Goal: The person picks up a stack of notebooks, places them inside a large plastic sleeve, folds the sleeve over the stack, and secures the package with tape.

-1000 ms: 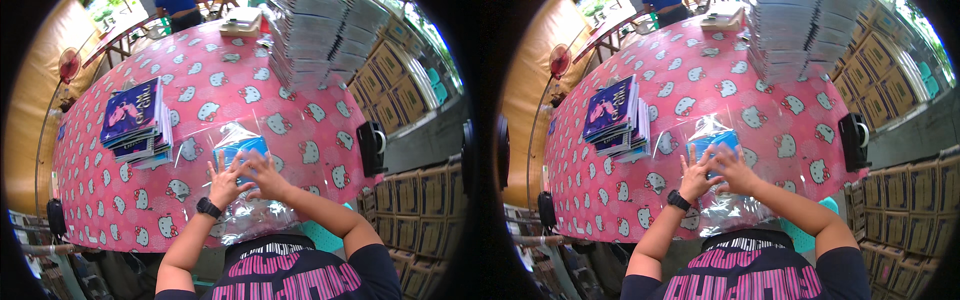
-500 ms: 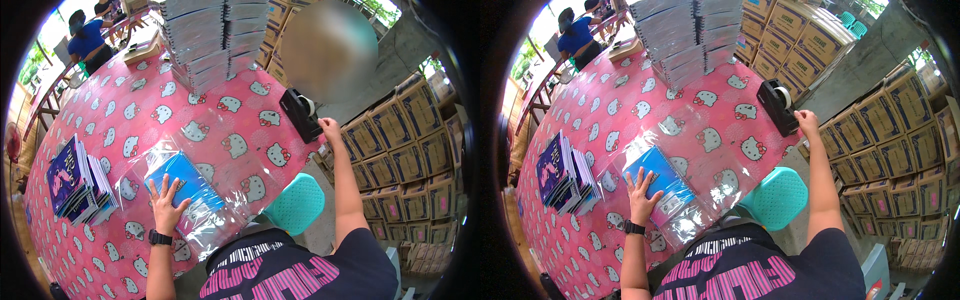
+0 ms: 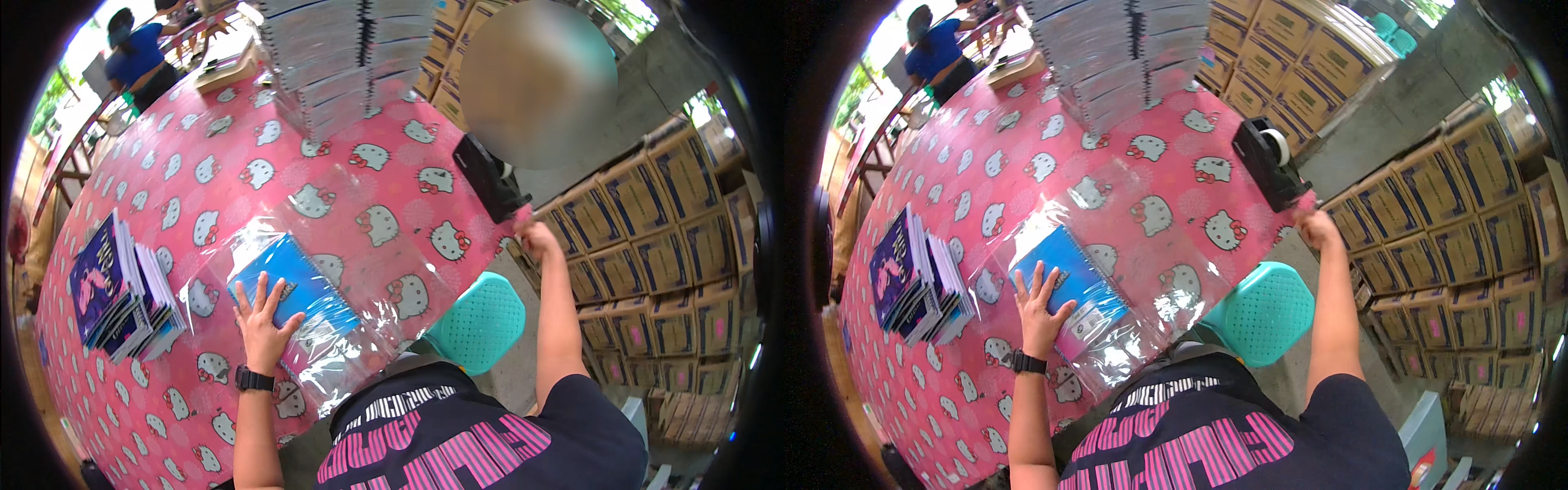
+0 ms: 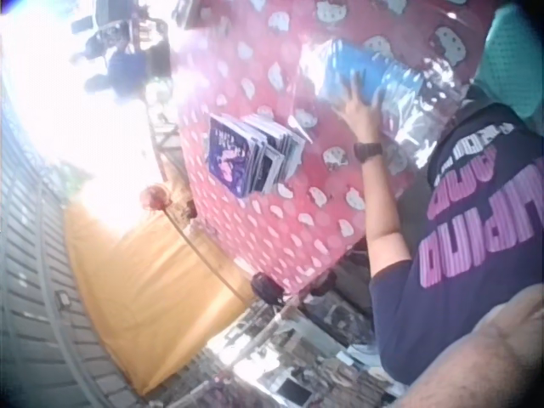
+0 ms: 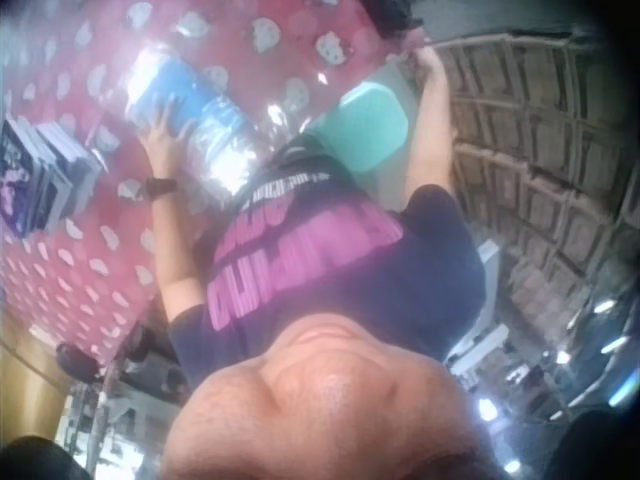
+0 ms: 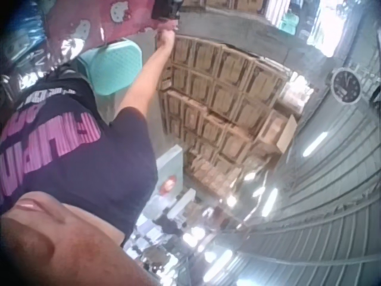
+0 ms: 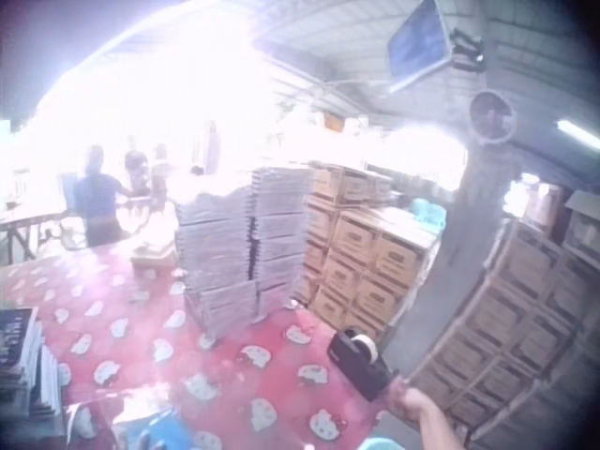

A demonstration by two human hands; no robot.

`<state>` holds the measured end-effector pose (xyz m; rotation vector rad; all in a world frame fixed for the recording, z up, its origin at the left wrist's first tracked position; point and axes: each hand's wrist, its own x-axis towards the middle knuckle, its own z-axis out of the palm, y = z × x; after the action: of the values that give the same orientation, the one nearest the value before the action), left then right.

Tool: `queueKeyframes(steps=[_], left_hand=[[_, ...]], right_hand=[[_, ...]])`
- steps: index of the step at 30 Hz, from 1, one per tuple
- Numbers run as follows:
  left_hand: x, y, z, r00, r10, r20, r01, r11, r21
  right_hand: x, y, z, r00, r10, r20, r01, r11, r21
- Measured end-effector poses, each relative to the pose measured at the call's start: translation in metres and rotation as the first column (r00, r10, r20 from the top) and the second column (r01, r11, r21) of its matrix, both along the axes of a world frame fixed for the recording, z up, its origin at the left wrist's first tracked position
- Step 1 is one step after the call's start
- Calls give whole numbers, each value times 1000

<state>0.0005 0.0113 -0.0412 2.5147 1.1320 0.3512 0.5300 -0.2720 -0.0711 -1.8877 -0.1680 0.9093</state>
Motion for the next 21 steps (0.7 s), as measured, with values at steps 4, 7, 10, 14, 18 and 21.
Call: queueKeyframes(steps=[4, 7, 10, 14, 18, 21], left_hand=[[-1, -1, 6, 996, 59, -69, -63, 997, -50], [-1, 2, 8, 996, 69, -58, -75, 992, -101], [1, 2, 13, 996, 70, -64, -76, 992, -99], [2, 4, 14, 994, 75, -75, -84, 988, -126], [-7, -2, 3, 982, 187, 27, -185, 979, -81], [-23, -41, -22, 832, 302, 465, -345, 939, 7]], right_hand=[[-111, 103, 31, 905, 406, -124, -400, 914, 70], [-230, 192, 73, 651, 757, 56, -759, 645, 92], [-317, 260, 96, 344, 928, 141, -927, 360, -107], [-363, 276, 72, 12, 935, 355, -659, 274, -701], [-327, 262, 90, -66, 968, 241, -554, 166, -816], [-278, 228, 54, 136, 919, 371, -790, 327, -519]])
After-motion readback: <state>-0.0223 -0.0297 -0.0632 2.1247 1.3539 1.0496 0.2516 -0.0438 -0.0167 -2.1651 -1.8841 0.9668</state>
